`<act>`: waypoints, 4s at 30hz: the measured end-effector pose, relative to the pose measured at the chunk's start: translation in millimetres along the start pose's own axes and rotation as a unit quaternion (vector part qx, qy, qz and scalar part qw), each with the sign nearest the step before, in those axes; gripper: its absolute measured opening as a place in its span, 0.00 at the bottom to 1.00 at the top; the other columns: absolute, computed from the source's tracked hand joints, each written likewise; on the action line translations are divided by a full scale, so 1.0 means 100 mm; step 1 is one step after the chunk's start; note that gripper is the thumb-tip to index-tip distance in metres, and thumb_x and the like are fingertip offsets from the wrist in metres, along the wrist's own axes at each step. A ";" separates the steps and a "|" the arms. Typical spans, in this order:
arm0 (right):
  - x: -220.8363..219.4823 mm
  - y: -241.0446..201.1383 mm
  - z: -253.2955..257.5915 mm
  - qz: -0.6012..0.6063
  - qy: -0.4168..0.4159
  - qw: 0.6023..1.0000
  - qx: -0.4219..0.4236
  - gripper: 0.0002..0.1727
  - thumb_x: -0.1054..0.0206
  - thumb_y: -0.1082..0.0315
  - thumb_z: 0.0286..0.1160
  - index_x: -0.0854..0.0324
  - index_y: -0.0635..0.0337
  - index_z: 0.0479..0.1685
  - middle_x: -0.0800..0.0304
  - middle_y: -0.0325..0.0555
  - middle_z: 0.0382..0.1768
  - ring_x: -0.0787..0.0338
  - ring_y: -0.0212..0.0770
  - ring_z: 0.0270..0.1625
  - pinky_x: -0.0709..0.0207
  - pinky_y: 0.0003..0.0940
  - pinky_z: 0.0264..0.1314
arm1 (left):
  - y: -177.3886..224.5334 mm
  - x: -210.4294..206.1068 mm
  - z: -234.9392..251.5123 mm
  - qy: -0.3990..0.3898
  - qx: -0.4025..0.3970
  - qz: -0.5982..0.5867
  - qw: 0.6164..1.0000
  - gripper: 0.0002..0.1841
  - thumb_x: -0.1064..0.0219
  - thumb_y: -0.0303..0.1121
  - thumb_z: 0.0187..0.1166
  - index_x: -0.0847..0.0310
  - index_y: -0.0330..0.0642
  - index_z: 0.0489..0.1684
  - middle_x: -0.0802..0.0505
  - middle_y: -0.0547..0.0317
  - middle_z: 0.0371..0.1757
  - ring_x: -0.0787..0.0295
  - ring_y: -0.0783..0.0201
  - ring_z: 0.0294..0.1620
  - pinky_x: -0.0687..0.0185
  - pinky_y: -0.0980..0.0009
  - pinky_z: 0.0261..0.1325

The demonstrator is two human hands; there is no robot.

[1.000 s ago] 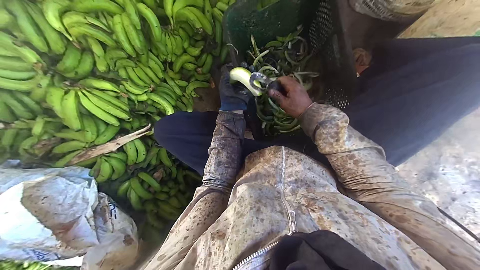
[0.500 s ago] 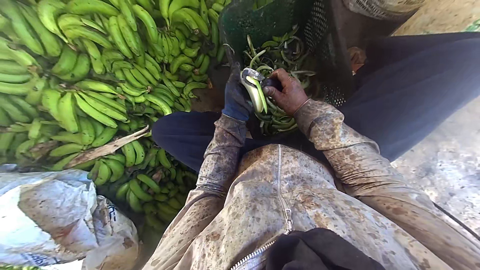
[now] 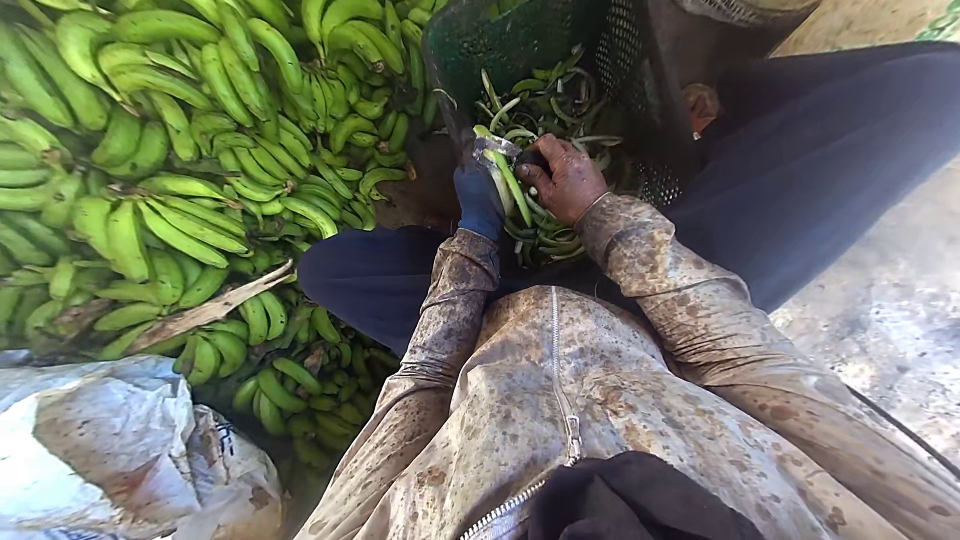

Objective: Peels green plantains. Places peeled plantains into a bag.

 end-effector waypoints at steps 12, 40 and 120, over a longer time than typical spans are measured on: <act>0.33 0.27 0.10 0.066 0.042 0.993 -0.084 0.30 0.40 0.44 0.88 0.21 0.63 0.68 0.10 0.60 0.58 0.10 0.54 0.62 0.22 0.54 0.71 | 0.09 0.21 -0.18 -0.243 0.160 -0.212 0.933 0.24 0.55 0.53 0.92 0.21 0.42 0.60 0.15 0.58 0.28 0.18 0.64 0.20 0.15 0.66 0.22; 0.10 0.15 -0.23 0.078 0.000 0.987 0.139 0.24 0.33 0.53 0.84 0.17 0.67 0.62 0.09 0.60 0.57 0.08 0.52 0.59 0.17 0.51 0.70 | -0.08 0.46 0.07 -0.229 0.156 -0.501 0.820 0.28 0.65 0.50 0.92 0.23 0.39 0.53 0.11 0.48 0.38 0.13 0.57 0.36 0.11 0.59 0.42; 4.85 0.09 0.97 -0.225 0.308 0.912 -0.154 0.37 0.30 0.50 0.79 0.30 0.63 0.82 0.26 0.68 0.79 0.19 0.71 0.74 0.27 0.74 0.72 | 0.42 -0.27 0.65 -0.232 0.036 0.156 0.959 0.23 0.41 0.45 0.89 0.21 0.39 0.74 0.06 0.49 0.52 0.05 0.60 0.48 0.09 0.60 0.54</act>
Point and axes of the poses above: each hand's wrist, its own z-axis towards the middle knuckle, its own x-axis out of the back of the hand, y = z × x, the point moved 2 cm from there along z, towards the middle knuckle
